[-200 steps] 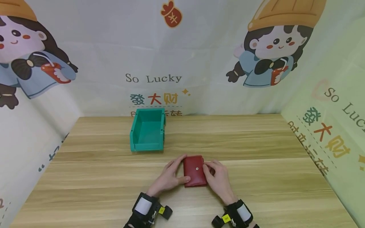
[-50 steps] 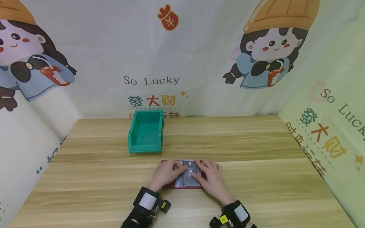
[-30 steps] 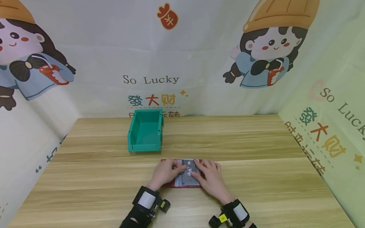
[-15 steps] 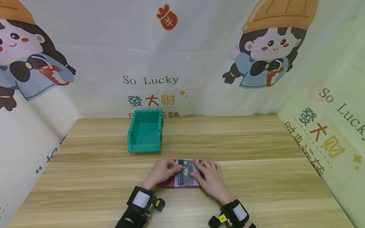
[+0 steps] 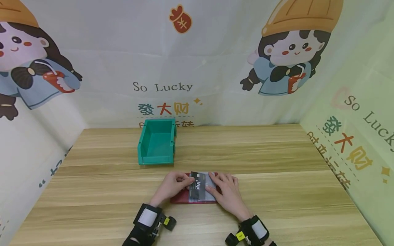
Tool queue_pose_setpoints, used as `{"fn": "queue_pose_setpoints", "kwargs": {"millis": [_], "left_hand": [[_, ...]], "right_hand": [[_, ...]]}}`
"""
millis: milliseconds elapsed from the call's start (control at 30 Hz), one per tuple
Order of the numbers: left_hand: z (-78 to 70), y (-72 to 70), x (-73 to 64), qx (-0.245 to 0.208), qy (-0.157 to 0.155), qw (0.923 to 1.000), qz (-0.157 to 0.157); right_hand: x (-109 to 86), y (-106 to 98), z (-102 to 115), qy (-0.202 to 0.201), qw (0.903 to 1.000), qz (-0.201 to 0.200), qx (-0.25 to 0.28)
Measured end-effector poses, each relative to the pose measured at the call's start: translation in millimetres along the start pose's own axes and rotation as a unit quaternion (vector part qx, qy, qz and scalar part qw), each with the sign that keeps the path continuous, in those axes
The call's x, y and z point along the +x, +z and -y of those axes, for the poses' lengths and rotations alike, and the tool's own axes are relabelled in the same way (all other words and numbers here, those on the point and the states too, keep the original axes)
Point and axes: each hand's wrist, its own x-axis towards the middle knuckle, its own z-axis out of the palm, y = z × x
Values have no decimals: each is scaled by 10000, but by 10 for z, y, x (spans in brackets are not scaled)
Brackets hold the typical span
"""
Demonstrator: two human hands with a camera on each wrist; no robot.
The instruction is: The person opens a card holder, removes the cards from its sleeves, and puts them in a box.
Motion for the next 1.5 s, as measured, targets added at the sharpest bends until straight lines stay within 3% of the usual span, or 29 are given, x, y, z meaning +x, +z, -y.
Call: {"fn": "queue_pose_setpoints", "kwargs": {"millis": [233, 500, 700, 967, 1167, 1333, 1500], "left_hand": [[-53, 19, -29, 30, -223, 9991, -366], [-46, -39, -103, -368, -613, 9957, -591], [-60, -217, -140, -745, -631, 9945, -390], [-119, -558, -165, -794, -131, 9953, -541], [-139, -743, -185, -937, -307, 9926, -712], [-171, -880, -152, -1056, -276, 9907, -818], [-186, -1029, -122, -824, -380, 9903, -1053]], "right_hand": [[-3, 0, -11, 16, 10000, -59, 59], [-3, -4, 1, 18, 9999, -84, 76], [-11, -5, 5, -12, 9999, -169, 32], [-7, 16, -2, -91, 9997, -207, -22], [-8, 20, 11, -128, 9997, -212, 5], [-15, 3, 22, -130, 9996, -260, 70], [-15, -6, 32, -70, 9997, -203, 96]]}}
